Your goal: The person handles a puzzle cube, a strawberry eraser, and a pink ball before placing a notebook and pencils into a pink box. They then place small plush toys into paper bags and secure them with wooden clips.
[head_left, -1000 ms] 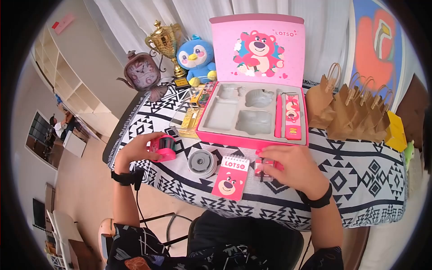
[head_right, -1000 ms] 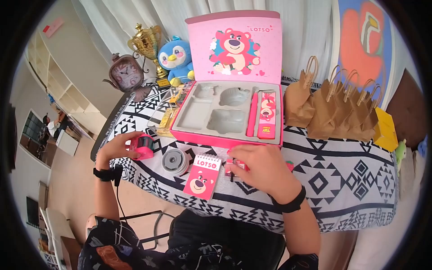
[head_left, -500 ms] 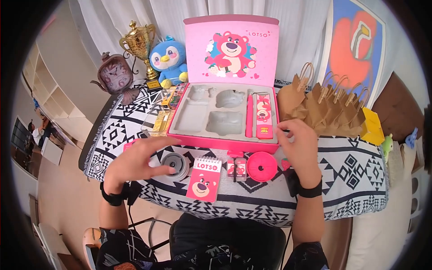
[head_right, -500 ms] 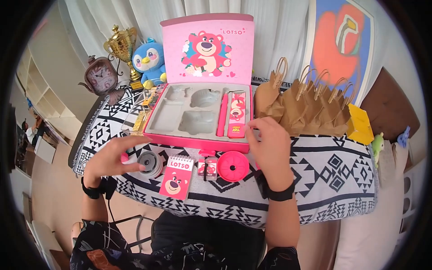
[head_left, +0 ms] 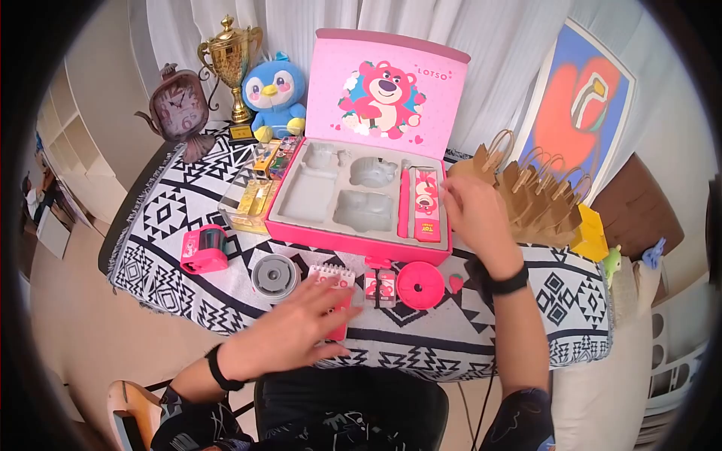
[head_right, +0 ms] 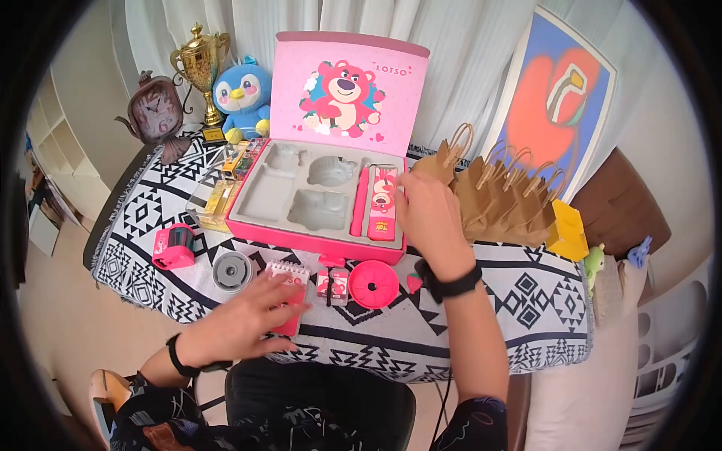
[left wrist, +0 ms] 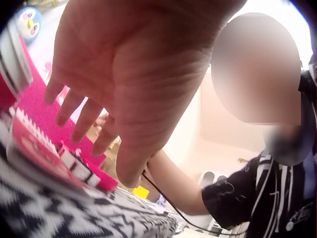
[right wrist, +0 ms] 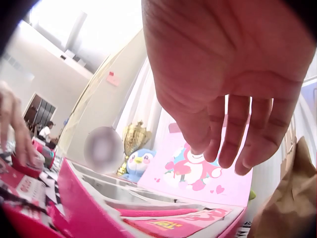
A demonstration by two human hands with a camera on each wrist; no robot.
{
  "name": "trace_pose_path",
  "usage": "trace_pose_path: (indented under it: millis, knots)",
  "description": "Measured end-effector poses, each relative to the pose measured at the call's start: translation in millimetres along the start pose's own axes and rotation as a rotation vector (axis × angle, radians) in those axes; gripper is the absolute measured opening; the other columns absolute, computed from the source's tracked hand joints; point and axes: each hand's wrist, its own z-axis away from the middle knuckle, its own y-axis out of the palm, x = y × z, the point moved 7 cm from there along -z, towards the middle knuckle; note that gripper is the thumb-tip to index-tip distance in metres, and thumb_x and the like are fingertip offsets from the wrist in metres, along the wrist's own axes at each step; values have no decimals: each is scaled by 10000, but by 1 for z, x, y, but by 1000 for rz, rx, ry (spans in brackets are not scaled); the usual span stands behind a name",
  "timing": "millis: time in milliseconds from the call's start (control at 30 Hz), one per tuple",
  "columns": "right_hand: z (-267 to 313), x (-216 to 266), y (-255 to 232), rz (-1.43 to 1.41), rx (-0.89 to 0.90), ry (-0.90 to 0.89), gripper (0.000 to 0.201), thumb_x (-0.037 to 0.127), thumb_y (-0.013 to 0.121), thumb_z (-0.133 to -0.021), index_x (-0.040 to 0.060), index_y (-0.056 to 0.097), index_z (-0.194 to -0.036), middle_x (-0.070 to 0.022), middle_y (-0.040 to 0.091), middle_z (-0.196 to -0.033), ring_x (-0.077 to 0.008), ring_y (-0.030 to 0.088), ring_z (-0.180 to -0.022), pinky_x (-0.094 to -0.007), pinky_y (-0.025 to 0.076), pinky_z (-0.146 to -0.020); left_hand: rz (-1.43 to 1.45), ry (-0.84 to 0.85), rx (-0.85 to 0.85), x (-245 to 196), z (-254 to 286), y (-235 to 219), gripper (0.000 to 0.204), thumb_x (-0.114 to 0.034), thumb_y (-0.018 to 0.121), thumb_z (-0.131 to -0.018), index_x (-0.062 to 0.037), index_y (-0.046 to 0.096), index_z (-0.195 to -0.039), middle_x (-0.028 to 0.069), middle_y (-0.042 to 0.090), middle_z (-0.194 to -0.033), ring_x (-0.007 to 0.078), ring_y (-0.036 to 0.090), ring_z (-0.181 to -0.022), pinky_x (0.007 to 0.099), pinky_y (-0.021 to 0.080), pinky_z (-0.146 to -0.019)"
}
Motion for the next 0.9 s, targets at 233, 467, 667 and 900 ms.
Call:
trace_pose_path:
  millis: [233, 467, 667, 900]
  knots:
    - [-63, -29, 69, 50, 286, -105, 247, 153, 611, -945, 26, 747, -1107, -222, 739, -991, -410, 703, -956, -499, 556, -863, -198, 19, 16, -8, 12, 63, 777, -561, 669, -944, -170, 446, -1576, 213, 263, -1693, 495, 293, -1524, 637, 245, -1228]
    - [-92, -42, 124, 99, 424, -63, 275, 214, 607, -931, 69, 767, -1100, -229, 743, -1051, -409, 705, -1024, -505, 555, -920, -228, -19, -22, -7, 13, 64, 824, -665, 572, -953, -197, 405, -1610, 210, 243, -1706, 485, 237, -1550, 643, 173, -1247]
    - [-112, -68, 139, 37, 525, 97, 311, 356, 645, -893, 101, 758, -1029, -175, 761, -1042, -394, 715, -1002, -480, 554, -924, -239, -57, -39, -5, 12, 68, 824, -689, 548, -954, -191, 429, -1600, 197, 260, -1703, 473, 236, -1554, 640, 163, -1252]
    - [-111, -84, 135, -359, 666, 433, 269, 286, 782, -909, 84, 645, -1020, -42, 688, -919, -136, 669, -789, -275, 536, -669, -235, -93, -51, -1, 10, 70, 808, -687, 532, -968, -179, 446, -1591, 180, 272, -1703, 463, 236, -1560, 636, 147, -1257]
